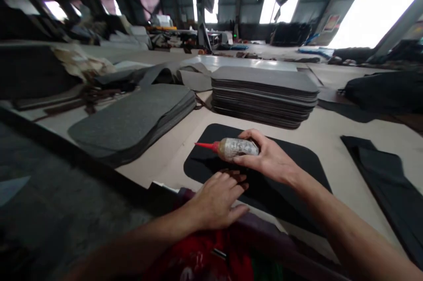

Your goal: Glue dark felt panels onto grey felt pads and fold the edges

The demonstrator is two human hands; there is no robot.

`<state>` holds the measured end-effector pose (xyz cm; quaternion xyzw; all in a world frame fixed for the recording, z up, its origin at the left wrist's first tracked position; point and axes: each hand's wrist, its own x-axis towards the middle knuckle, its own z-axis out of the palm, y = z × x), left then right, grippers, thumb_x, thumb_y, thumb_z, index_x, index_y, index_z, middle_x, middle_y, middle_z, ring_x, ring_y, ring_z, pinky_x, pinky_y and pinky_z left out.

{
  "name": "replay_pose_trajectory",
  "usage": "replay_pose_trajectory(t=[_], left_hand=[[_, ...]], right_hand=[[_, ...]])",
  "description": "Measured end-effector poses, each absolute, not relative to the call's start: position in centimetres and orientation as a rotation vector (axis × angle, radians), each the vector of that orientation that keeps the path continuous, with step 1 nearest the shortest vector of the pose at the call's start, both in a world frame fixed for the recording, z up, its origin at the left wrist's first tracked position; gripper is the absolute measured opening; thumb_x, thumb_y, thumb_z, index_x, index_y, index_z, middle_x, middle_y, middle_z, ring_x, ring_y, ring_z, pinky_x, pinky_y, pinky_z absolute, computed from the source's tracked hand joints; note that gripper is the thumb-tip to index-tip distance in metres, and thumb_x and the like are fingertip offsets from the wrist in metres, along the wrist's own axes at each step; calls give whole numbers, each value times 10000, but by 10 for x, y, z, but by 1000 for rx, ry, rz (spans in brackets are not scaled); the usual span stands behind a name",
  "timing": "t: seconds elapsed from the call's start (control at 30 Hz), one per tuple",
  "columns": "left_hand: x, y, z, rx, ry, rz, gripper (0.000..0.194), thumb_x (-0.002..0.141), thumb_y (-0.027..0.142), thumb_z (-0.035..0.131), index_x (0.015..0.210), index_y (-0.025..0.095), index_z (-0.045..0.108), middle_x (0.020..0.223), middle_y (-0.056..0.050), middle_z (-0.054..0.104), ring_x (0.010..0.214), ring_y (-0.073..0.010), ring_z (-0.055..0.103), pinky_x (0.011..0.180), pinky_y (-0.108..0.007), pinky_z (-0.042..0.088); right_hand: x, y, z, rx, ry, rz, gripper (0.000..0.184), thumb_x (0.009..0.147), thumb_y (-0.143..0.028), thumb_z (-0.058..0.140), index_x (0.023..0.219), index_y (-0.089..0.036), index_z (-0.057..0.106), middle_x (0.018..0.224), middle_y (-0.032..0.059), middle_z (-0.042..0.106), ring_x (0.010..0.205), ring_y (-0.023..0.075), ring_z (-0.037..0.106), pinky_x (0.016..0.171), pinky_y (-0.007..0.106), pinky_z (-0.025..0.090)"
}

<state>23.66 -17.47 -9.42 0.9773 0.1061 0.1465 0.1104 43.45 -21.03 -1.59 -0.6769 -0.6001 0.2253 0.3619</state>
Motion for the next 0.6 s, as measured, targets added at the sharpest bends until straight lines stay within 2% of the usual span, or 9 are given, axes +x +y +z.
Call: replay_pose_trajectory(t=[0.1, 0.27, 0.37, 0.5, 0.6], left_hand=[[237, -175, -91, 2887, 304, 419, 484, 980, 505, 468, 1301, 160, 582, 1369, -107, 610, 1262, -291, 538, 1025, -468, 451], [235, -175, -86, 2850, 318, 416, 475, 977, 488, 479, 1315, 169, 577, 1376, -107, 603, 1274, -280, 532, 992, -431, 471], [235, -175, -86, 2832, 306, 419, 448, 978, 471, 480, 1289, 168, 591, 1366, -101, 603, 1259, -275, 540, 970, -409, 488], [235, -174, -87, 2841, 297, 468, 426, 958, 469, 531, 1251, 169, 609, 1348, -97, 601, 1266, -277, 523, 1019, -393, 458], [235, -173, -86, 2852, 293, 474, 419, 945, 468, 552, 1238, 176, 617, 1323, -95, 605, 1272, -283, 505, 1078, -408, 410]], right_hand=[[421, -200, -18, -1725, -1544, 649, 549, 708, -446, 794, 1169, -227, 592, 979, 9, 669, 846, 210, 630, 721, 289, 511], [406, -190, -20, -1687, -1584, 812, 426, 761, -441, 741, 1094, -218, 596, 814, -24, 638, 720, 174, 596, 614, 264, 477], [401, -187, -20, -1651, -1638, 862, 382, 768, -414, 737, 1058, -213, 591, 789, -36, 611, 710, 158, 573, 603, 250, 459], [398, -181, -16, -1660, -1707, 827, 336, 775, -397, 723, 1028, -213, 602, 785, -36, 599, 710, 159, 560, 606, 257, 445], [394, -174, -6, -1653, -1879, 657, 305, 777, -363, 728, 1015, -209, 617, 862, -15, 615, 771, 174, 575, 664, 277, 437]])
